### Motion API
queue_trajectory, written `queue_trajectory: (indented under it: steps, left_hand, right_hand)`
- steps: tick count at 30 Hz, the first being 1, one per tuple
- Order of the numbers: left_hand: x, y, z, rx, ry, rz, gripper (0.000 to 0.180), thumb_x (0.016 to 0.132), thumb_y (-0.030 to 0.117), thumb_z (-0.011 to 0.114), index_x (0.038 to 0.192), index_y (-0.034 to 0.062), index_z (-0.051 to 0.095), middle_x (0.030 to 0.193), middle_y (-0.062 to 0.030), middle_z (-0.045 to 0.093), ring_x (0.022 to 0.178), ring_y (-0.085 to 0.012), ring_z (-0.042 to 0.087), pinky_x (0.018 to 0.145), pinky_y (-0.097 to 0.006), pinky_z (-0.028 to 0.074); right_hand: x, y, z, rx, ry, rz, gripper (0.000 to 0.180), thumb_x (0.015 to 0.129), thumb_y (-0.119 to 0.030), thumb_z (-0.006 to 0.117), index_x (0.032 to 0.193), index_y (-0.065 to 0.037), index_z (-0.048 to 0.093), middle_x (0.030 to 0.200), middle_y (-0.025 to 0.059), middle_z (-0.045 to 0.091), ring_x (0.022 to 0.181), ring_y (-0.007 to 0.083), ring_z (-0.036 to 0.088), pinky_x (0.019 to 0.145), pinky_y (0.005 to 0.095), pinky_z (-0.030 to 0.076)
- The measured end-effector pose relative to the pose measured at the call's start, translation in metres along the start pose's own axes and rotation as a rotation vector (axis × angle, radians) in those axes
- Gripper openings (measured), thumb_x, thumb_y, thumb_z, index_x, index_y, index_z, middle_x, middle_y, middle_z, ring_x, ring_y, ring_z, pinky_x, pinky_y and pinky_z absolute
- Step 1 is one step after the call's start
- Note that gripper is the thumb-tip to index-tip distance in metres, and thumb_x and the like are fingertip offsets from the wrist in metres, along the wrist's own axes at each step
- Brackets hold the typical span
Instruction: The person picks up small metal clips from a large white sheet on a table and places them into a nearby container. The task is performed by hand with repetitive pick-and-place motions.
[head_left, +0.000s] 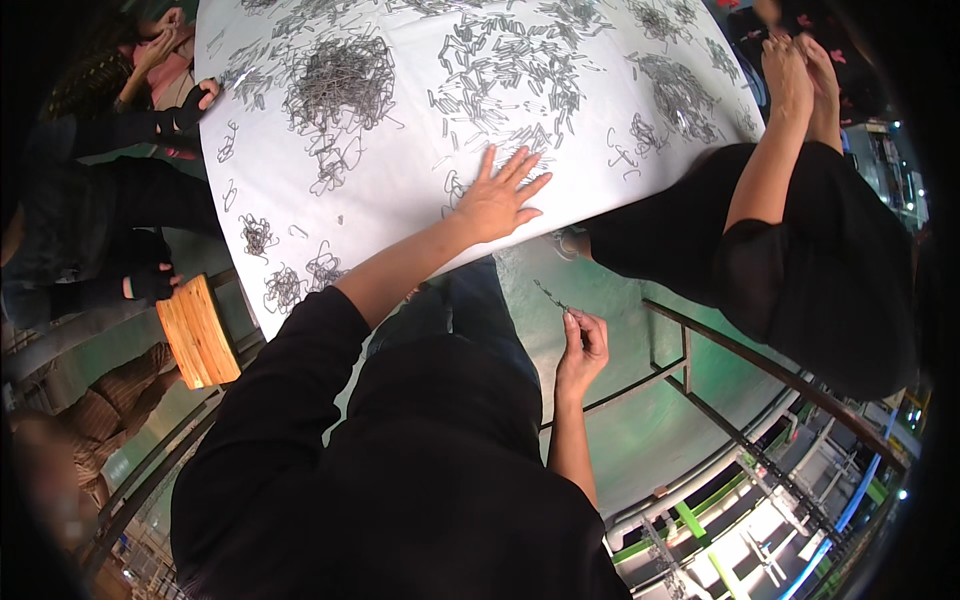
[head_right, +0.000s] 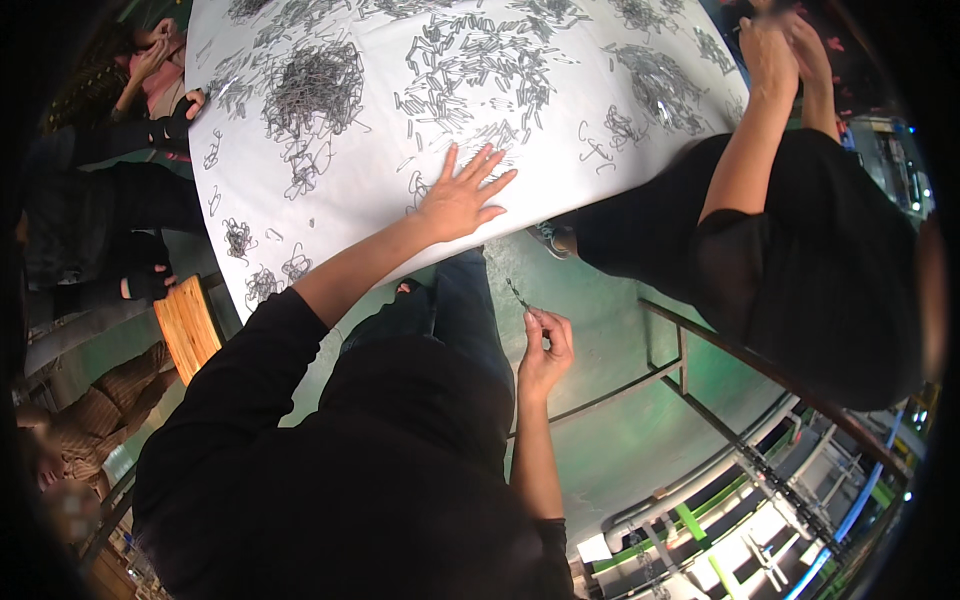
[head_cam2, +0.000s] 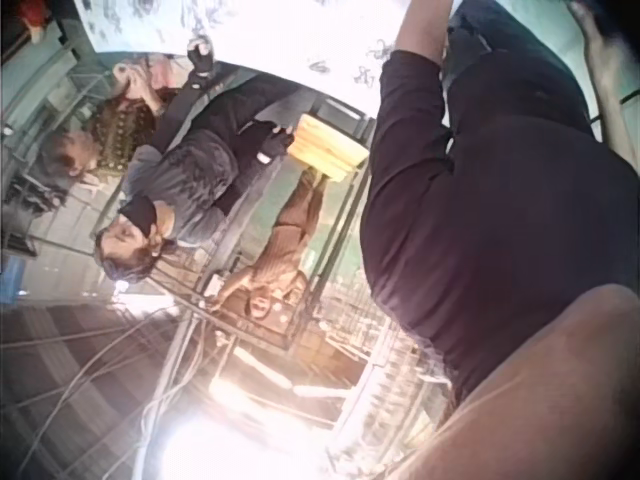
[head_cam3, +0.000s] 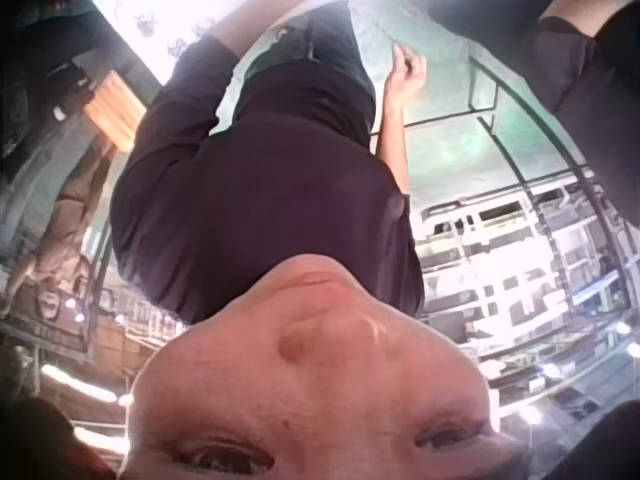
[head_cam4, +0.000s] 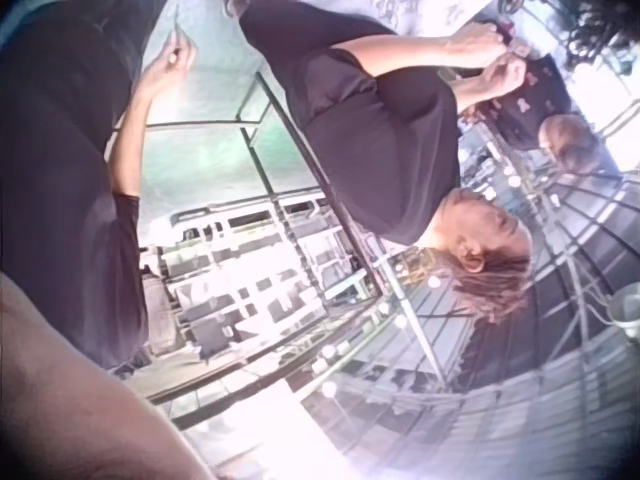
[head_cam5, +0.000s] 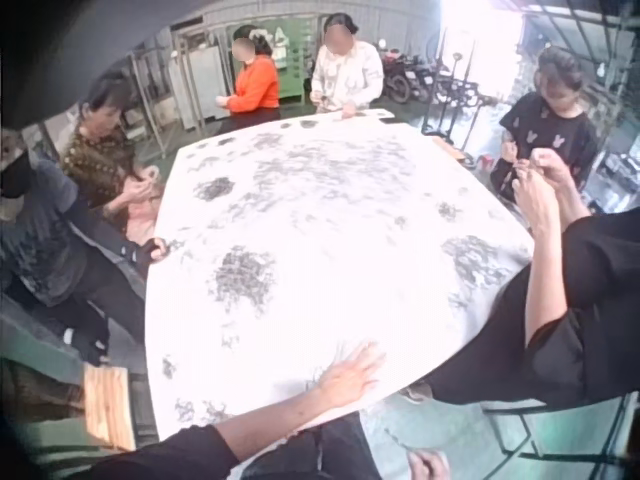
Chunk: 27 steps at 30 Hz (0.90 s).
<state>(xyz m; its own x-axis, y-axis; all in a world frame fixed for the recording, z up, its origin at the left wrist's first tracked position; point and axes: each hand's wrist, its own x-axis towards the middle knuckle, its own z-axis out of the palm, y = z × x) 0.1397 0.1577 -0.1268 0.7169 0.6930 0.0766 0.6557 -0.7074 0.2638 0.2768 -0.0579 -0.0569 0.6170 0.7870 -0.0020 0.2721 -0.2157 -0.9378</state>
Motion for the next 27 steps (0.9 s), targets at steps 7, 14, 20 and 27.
queue_trajectory:
  steps: [7,14,20,27]
  left_hand:
    - [-0.004,-0.017,-0.014,-0.328,0.282,-0.186,0.026,0.082,0.021,0.069,0.106,0.015,0.067,0.115,-0.0047,0.058,0.117,-0.0246,0.046,0.097,-0.044,0.034]
    - [0.01,-0.005,-0.011,-0.213,0.274,-0.089,0.014,0.081,0.022,0.07,0.093,0.0144,0.067,0.096,0.0009,0.061,0.101,-0.0195,0.052,0.086,-0.038,0.036]
    - [0.028,-0.004,-0.017,-0.12,0.032,-0.18,0.012,0.082,0.022,0.068,0.091,0.0139,0.066,0.095,-0.0009,0.062,0.099,-0.0203,0.055,0.084,-0.04,0.039]
    - [0.009,-0.014,-0.028,-0.527,0.188,-0.343,0.012,0.086,0.018,0.066,0.092,0.0087,0.063,0.088,-0.0083,0.068,0.088,-0.0251,0.061,0.076,-0.038,0.048]
  right_hand:
    - [-0.01,-0.02,0.0,-0.042,-0.05,0.031,0.005,0.083,-0.005,0.07,0.085,-0.001,0.069,0.086,0.0045,0.064,0.082,0.0133,0.058,0.074,0.0256,0.045]
    - [-0.024,-0.035,0.002,-0.031,-0.094,-0.028,0.008,0.08,-0.006,0.072,0.086,-0.001,0.071,0.085,0.0058,0.064,0.08,0.0144,0.059,0.074,0.0264,0.045]
    - [-0.033,-0.043,0.011,-0.027,-0.125,-0.071,0.008,0.079,-0.003,0.073,0.087,-0.001,0.071,0.082,0.0058,0.063,0.073,0.0135,0.059,0.07,0.0257,0.047]
    - [-0.04,-0.051,0.029,0.002,-0.17,-0.11,0.008,0.077,-0.004,0.073,0.085,-0.001,0.071,0.079,0.007,0.064,0.071,0.0153,0.059,0.068,0.0271,0.046]
